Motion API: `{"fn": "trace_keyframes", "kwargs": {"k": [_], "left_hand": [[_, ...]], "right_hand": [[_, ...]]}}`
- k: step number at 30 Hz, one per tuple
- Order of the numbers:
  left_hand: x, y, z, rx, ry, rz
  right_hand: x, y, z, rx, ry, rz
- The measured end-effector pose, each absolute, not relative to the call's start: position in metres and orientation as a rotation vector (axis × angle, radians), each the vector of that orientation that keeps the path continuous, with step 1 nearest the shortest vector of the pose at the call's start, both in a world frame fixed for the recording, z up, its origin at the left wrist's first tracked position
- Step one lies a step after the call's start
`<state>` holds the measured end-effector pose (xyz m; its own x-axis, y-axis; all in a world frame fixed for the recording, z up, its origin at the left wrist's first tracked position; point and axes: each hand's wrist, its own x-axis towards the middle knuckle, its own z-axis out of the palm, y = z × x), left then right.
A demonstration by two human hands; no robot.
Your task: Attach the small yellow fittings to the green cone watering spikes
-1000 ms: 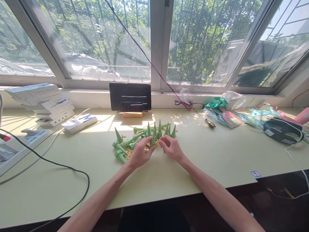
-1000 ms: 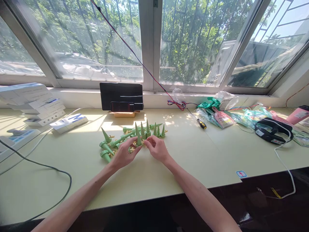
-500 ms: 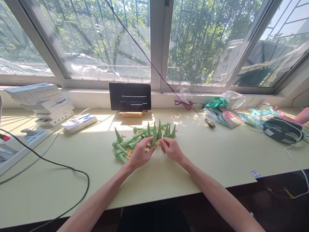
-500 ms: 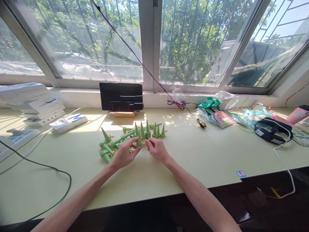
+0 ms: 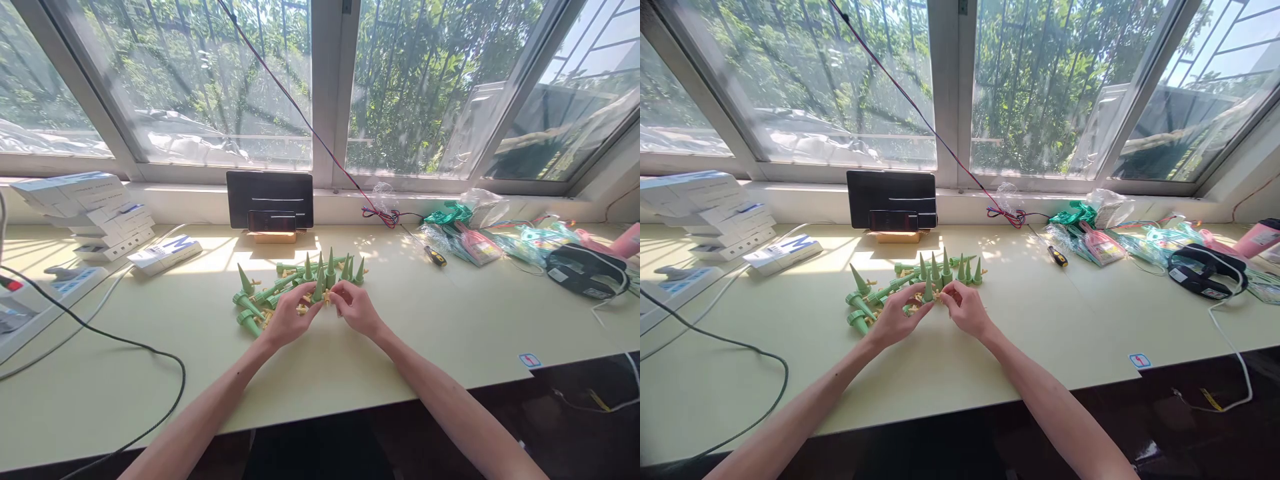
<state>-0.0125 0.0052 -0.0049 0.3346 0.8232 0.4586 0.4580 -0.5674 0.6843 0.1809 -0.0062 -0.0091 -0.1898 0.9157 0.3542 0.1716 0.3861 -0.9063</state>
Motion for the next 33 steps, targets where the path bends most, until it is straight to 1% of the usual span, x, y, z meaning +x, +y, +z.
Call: {"fn": "trace_keyframes", "kwargs": {"k": [12,16,22,33], "left_hand": [[-0.011,0.001,0.009,2.018,0.936,1.007],[-0.011,0.001,0.009,1.992,0.904,1.015],[-0.011,0.001,0.009,1.953,0.934,1.041],[-0.013,0.001,0.01,1.992,0.871,0.971]], "right_hand": [[0.179,-0.007,-0.008,-1.065,-1.682,0.841],[0.179,-0.007,-0.008,-1.032,-1.646,0.88],[0.181,-0.006,-0.009,-0.964,-1.637,0.932],[0.182,-0.008,-0.008,-1.028,-1.696,0.89]]}}
